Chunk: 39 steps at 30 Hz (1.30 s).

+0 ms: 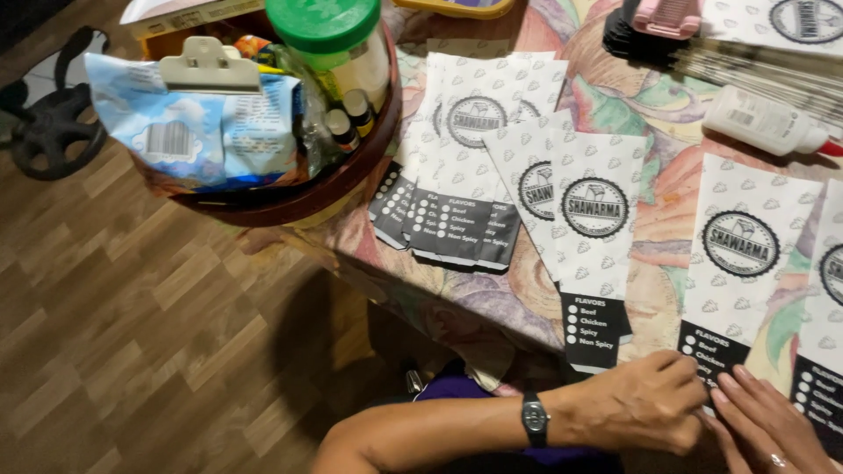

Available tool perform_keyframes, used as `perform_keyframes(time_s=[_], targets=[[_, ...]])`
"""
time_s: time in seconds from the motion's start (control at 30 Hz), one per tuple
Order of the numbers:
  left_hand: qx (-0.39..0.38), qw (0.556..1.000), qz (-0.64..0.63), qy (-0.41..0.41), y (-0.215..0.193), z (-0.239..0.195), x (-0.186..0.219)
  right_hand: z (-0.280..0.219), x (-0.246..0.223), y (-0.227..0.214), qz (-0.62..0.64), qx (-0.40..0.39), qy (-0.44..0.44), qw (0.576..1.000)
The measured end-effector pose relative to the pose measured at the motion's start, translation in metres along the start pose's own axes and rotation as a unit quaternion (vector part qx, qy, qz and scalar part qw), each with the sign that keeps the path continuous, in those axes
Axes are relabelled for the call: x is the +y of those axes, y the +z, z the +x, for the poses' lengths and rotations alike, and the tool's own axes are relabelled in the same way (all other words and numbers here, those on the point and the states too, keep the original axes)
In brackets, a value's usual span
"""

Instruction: Applying glue to the edges of paper sleeves and folding them to assemble packaging.

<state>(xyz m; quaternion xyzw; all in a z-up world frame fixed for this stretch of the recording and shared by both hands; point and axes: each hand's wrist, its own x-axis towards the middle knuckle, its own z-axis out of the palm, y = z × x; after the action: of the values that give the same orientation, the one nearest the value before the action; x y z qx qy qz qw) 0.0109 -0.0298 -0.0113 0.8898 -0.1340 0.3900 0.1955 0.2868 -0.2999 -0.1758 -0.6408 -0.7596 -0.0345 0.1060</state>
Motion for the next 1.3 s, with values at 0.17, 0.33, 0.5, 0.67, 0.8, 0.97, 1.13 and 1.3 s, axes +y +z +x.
perform_keyframes(time_s=[0.17, 0.33, 0.5, 0.67, 0.8, 0.97, 1.13, 1.3], targets=[[0.016, 1.0, -0.023, -0.003, -0.006, 0.0, 0.0, 0.127, -0.118, -0.116, 0.045, 0.149, 0.06, 0.986], [0.021, 1.0, -0.016, -0.011, -0.007, 0.0, 0.001, 0.083, -0.082, -0.101, 0.062, 0.048, 0.017, 0.997], [0.025, 1.0, -0.012, 0.006, -0.008, 0.001, 0.002, 0.038, -0.041, -0.06, 0.082, 0.01, -0.028, 0.996], [0.027, 1.0, -0.01, -0.006, -0.006, 0.0, 0.002, 0.002, -0.007, -0.014, 0.073, 0.0, -0.025, 0.997], [0.024, 0.999, -0.024, -0.035, -0.004, -0.001, 0.003, -0.02, 0.008, 0.008, 0.097, -0.029, 0.059, 0.993], [0.035, 0.992, -0.064, -0.106, 0.011, -0.005, 0.005, 0.072, -0.081, -0.071, 0.144, 0.057, 0.208, 0.966], [0.049, 0.972, -0.117, -0.198, 0.031, -0.01, 0.009, 0.132, -0.137, -0.106, 0.155, 0.214, 0.332, 0.905], [0.006, 0.918, -0.286, -0.276, 0.036, -0.007, -0.009, 0.124, -0.115, -0.119, 0.173, 0.158, 0.262, 0.936]])
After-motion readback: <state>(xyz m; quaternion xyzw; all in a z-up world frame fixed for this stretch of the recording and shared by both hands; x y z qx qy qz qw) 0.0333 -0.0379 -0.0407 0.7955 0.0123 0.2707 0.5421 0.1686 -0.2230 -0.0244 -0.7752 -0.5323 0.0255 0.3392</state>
